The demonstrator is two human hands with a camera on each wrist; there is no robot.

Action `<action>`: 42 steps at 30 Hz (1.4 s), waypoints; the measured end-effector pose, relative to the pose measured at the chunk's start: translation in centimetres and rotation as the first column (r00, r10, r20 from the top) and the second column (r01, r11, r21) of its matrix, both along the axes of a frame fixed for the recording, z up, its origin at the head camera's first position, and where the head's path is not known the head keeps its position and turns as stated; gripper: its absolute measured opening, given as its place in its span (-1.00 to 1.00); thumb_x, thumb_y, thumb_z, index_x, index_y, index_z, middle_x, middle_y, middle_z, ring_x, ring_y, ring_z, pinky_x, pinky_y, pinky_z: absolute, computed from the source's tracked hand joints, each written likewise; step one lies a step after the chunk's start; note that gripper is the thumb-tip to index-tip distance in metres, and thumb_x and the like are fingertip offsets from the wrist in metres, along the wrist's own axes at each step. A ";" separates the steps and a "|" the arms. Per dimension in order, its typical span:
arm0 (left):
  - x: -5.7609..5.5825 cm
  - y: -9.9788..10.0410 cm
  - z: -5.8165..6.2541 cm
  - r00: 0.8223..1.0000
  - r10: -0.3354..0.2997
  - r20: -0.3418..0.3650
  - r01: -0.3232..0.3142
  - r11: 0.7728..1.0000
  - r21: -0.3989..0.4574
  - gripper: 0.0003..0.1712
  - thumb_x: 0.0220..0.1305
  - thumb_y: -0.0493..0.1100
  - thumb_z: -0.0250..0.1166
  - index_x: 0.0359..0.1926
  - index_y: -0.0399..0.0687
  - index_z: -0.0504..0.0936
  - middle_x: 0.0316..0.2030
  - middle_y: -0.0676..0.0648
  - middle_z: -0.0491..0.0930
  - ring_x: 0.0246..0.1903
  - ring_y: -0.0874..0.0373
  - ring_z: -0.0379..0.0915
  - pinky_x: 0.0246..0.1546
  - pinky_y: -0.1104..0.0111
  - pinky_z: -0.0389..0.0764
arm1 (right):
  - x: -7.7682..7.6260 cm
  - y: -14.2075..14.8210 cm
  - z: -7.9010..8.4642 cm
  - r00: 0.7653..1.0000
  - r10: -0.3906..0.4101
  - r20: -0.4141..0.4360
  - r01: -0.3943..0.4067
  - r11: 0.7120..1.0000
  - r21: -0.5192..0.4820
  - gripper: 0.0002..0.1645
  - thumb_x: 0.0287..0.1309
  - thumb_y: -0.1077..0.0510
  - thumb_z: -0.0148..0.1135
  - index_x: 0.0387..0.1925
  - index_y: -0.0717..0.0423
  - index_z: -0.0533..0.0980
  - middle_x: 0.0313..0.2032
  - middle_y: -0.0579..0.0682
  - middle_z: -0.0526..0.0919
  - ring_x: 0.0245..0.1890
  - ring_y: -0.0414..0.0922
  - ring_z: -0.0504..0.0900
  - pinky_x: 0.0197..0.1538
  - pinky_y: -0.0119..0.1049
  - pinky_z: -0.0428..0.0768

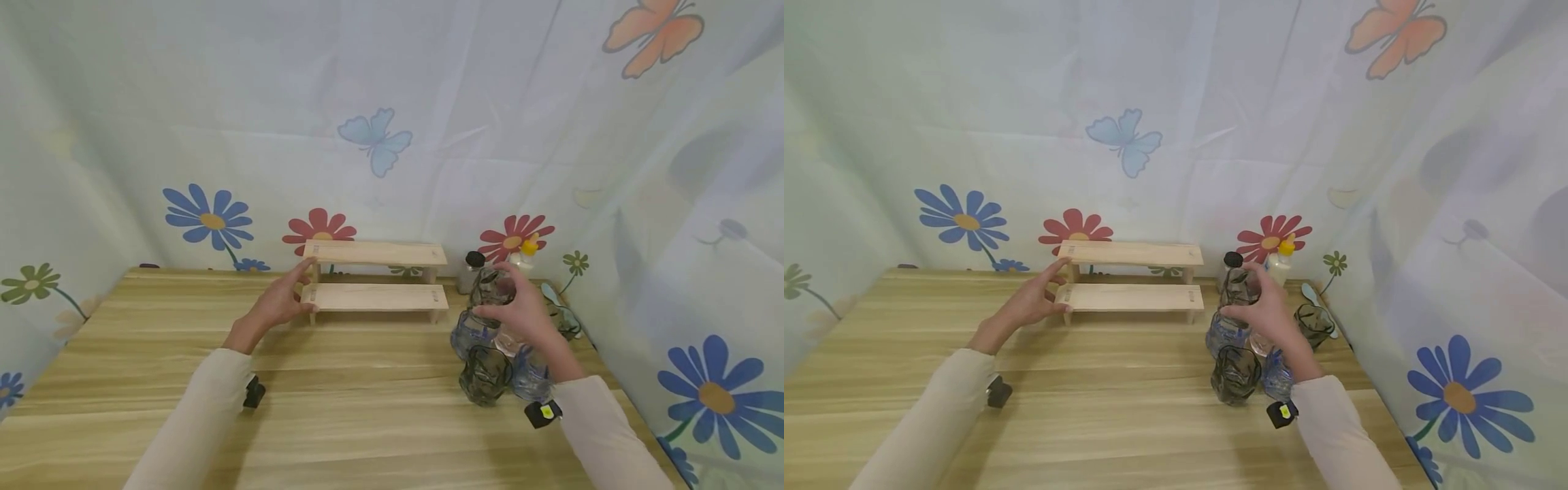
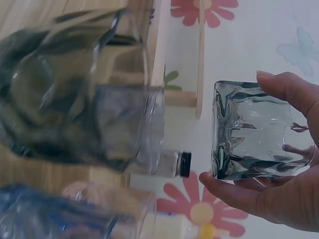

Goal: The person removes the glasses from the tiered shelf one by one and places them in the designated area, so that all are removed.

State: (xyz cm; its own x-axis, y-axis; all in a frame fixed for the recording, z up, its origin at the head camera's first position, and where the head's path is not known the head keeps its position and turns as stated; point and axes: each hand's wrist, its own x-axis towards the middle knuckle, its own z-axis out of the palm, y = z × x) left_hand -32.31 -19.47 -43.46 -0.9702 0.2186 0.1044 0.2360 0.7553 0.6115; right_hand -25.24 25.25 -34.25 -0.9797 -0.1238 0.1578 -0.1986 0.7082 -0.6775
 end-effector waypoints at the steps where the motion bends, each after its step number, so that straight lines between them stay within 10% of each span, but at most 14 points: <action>1: 0.0 0.0 0.0 1.000 -0.002 -0.002 0.002 1.000 0.001 0.19 0.11 -0.16 0.53 0.58 0.19 -0.06 0.24 -0.39 0.45 -0.14 -0.22 0.62 -0.20 0.05 0.64 | 0.2 0.5 0.0 1.000 -0.011 0.003 0.011 1.000 0.011 0.06 0.04 0.02 0.53 0.48 0.03 0.14 0.15 0.31 0.49 0.14 0.22 0.48 0.03 0.12 0.52; 7: -0.1 0.0 0.2 1.000 -0.003 -0.008 0.003 1.000 -0.006 0.19 0.11 -0.15 0.53 0.58 0.21 -0.06 0.24 -0.39 0.46 -0.16 -0.20 0.63 -0.23 0.07 0.63 | 1.6 3.2 0.0 0.998 -0.059 0.025 0.060 0.998 -0.008 0.11 0.07 0.01 0.51 0.51 0.05 0.08 0.22 0.39 0.39 -0.02 0.26 0.58 -0.24 0.02 0.65; 42: 0.1 -0.1 -0.1 1.000 -0.022 -0.012 0.022 1.000 0.007 0.19 0.13 -0.14 0.52 0.59 0.17 -0.07 0.24 -0.41 0.44 -0.16 -0.21 0.63 -0.22 0.06 0.64 | 6.4 14.6 -4.4 0.976 -0.216 -0.028 0.218 0.971 0.100 0.10 0.06 0.03 0.52 0.46 0.24 0.08 0.11 0.47 0.44 0.08 0.35 0.46 -0.15 0.12 0.53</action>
State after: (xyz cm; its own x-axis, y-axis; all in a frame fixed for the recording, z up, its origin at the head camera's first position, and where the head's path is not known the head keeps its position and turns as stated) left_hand -32.23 -19.61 -43.60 -0.9637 0.2394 0.1179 0.2602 0.7451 0.6141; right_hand -18.86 39.86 -38.63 -0.9822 0.0755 0.1721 -0.0431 0.8008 -0.5974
